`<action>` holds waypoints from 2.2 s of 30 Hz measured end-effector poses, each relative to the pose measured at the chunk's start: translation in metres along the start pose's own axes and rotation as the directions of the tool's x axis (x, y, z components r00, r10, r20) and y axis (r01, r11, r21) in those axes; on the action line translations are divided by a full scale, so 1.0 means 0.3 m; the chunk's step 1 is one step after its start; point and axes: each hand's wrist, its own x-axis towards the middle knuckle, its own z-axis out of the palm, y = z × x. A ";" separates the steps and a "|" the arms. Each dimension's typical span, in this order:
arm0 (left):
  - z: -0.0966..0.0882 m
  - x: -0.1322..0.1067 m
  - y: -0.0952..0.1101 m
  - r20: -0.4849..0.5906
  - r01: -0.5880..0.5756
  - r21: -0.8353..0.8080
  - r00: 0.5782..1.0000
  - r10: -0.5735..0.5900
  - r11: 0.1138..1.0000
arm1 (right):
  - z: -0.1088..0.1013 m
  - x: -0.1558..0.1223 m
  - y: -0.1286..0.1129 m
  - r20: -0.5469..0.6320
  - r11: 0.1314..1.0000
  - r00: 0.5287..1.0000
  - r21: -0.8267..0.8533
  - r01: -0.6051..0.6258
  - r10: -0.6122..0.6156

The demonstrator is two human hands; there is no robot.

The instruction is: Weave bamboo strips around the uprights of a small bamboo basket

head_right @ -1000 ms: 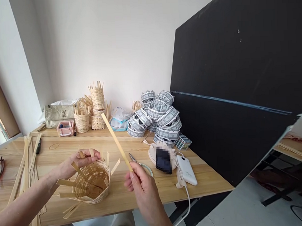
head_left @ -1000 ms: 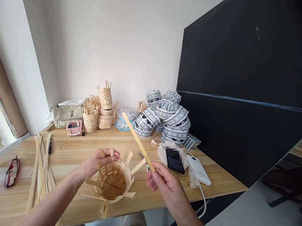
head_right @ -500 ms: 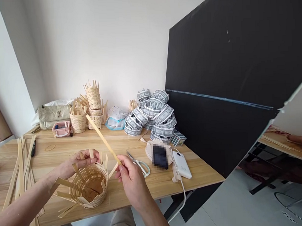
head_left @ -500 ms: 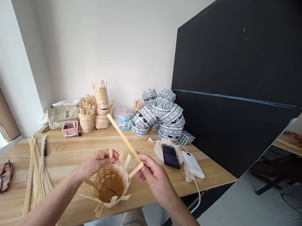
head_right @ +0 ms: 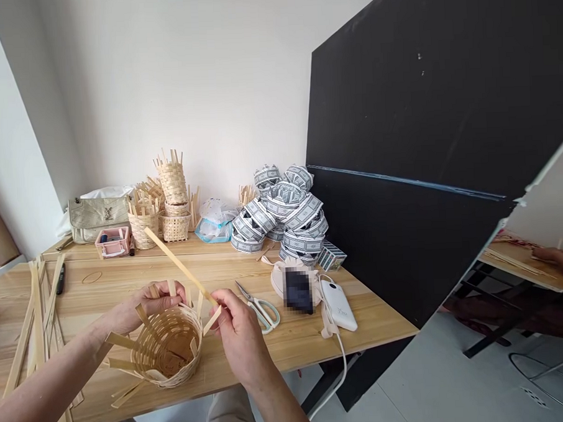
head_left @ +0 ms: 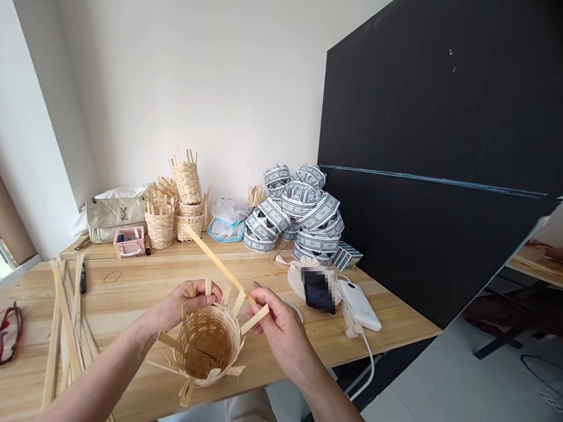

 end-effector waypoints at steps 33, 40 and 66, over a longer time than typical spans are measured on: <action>-0.053 0.008 -0.020 0.005 0.048 -0.069 0.999 -0.048 0.996 | 0.020 -0.019 0.000 0.157 0.660 0.983 -0.729 0.183 -0.100; -0.087 -0.032 -0.053 -0.124 0.063 -0.231 0.988 -0.094 0.971 | 0.016 -0.021 0.015 0.158 0.591 0.979 -0.781 0.203 -0.128; 0.095 -0.238 -0.306 -0.543 0.142 0.260 0.839 0.024 0.955 | 0.006 -0.012 -0.031 0.232 0.665 0.972 -0.733 0.141 0.050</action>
